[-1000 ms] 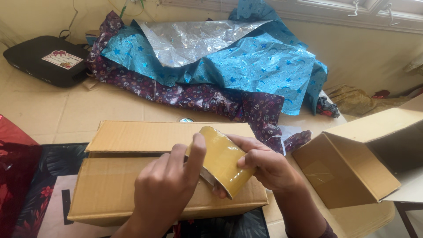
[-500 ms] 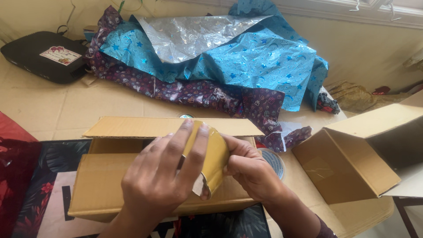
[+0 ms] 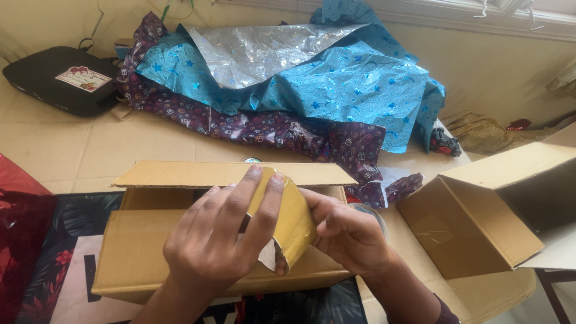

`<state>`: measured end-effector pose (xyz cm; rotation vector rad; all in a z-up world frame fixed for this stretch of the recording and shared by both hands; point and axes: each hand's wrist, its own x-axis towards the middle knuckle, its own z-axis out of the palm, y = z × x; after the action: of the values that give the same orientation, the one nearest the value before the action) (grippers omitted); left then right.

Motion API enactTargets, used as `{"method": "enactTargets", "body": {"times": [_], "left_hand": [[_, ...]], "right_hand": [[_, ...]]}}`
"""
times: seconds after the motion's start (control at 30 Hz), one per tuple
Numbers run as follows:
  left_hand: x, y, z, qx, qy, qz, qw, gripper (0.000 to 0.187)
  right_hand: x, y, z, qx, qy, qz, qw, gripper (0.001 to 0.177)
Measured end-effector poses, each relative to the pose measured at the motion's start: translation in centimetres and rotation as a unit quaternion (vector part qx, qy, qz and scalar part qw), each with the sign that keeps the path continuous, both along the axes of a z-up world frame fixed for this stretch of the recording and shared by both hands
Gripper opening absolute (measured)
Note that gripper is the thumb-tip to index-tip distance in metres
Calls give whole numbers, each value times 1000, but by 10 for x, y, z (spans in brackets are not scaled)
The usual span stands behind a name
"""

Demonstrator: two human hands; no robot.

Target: The person wraps a rectangular item in red foil, secures it with clear tape, and places it aside. They then place a small pink bag and a red toy car into a cardboard box, close the flaps, and seal the box with brown packing tape.

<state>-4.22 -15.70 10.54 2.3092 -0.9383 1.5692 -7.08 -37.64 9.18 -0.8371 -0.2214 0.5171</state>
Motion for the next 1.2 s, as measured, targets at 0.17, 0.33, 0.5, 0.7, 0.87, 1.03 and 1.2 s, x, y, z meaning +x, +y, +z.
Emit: {"method": "enactTargets", "body": {"times": [0.17, 0.33, 0.5, 0.7, 0.87, 1.03, 1.2], "left_hand": [[-1, -2, -1, 11, -3, 2, 1000, 27], [-1, -6, -2, 19, -17, -10, 1000, 26], [-3, -7, -3, 25, -24, -15, 999, 25], [-1, -3, -3, 22, -28, -18, 999, 24], [0, -1, -2, 13, -31, -14, 999, 24], [3, 0, -2, 11, -11, 4, 1000, 28], [7, 0, -6, -12, 28, -2, 1000, 29]], "right_hand": [[-4, 0, -7, -11, -13, -32, 999, 67], [-4, 1, -19, -44, 15, -93, 995, 66], [-5, 3, -30, -34, 8, -123, 992, 67], [-7, 7, -31, -35, 25, -111, 993, 70], [-4, 9, -18, -48, -48, -53, 996, 79], [-13, 1, 17, -278, -211, -122, 929, 66], [-18, -4, 41, -503, -496, -218, 674, 45]]}}
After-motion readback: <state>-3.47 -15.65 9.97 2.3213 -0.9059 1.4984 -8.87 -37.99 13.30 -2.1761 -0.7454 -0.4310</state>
